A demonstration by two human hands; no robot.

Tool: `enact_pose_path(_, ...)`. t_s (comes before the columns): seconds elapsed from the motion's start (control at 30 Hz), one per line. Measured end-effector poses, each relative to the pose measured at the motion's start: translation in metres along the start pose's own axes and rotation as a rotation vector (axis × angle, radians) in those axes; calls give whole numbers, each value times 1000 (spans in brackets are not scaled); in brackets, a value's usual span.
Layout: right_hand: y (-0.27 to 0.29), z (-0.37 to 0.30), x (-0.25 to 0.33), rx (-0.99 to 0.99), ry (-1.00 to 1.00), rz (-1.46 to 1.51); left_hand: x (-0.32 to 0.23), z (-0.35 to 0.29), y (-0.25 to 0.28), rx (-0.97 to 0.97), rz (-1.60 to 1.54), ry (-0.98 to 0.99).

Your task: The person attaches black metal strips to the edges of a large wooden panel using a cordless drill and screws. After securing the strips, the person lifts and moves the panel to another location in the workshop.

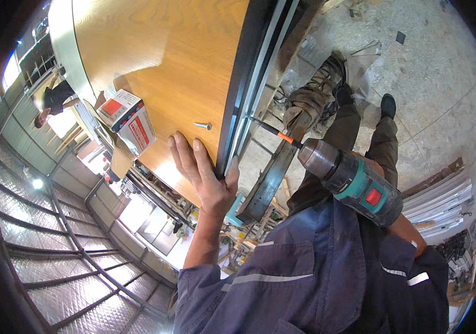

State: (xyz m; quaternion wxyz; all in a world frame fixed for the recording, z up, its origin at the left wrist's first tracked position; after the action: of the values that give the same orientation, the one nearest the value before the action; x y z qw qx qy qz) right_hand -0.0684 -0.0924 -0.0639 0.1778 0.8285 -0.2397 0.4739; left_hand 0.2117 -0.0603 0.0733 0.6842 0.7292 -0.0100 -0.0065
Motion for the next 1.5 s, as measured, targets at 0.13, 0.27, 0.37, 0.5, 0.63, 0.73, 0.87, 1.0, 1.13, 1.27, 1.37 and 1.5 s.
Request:
enact_pose_path(0.13,-7,-2,-8,-1,-64,220,-2,0,2,-7,-9,3)
enact_pose_path(0.27,-24,1,-23,-41,14,345,-2,1,2,7,7,15)
enact_pose_path(0.37,-32,-7,-40,-45,33,302,-3,-1,2,9,15,20)
enact_pose_path(0.5,-29,-28,-42,-173,132,128,-4,11,7,-25,-19,-24)
enact_pose_path(0.63,-3,-20,-1,-348,420,-184,-2,-2,11,-30,-132,43)
enact_pose_path(0.73,1,-18,8,-478,408,2,6,9,12,-209,-383,87)
enact_pose_path(0.87,6,-13,5,-325,363,398,-12,51,29,-272,-436,86)
enact_pose_path(1.0,-7,-17,-14,-299,306,459,-15,65,26,-312,-497,94)
enact_pose_path(1.13,-8,-33,-28,-168,109,676,-11,64,26,-399,-413,94)
enact_pose_path(1.27,-17,-57,-74,-89,38,599,-37,49,39,-516,-759,275)
enact_pose_path(1.37,-22,-77,-90,-74,101,498,-71,25,41,-276,-982,375)
enact_pose_path(1.5,-17,-86,-78,-176,208,-16,-82,10,16,-133,-1323,487)
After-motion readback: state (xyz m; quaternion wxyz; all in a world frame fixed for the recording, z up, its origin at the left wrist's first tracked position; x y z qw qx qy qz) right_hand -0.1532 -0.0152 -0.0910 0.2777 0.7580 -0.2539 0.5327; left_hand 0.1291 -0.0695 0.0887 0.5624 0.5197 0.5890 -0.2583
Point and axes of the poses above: each hand's wrist, its own z-axis towards the middle knuckle, its own y-axis out of the back of the hand, x = y × z, the point moved 4 cm from there along z, towards the middle knuckle, and after that the axes turned 6 degrees about -y, right-handed, at the moved point
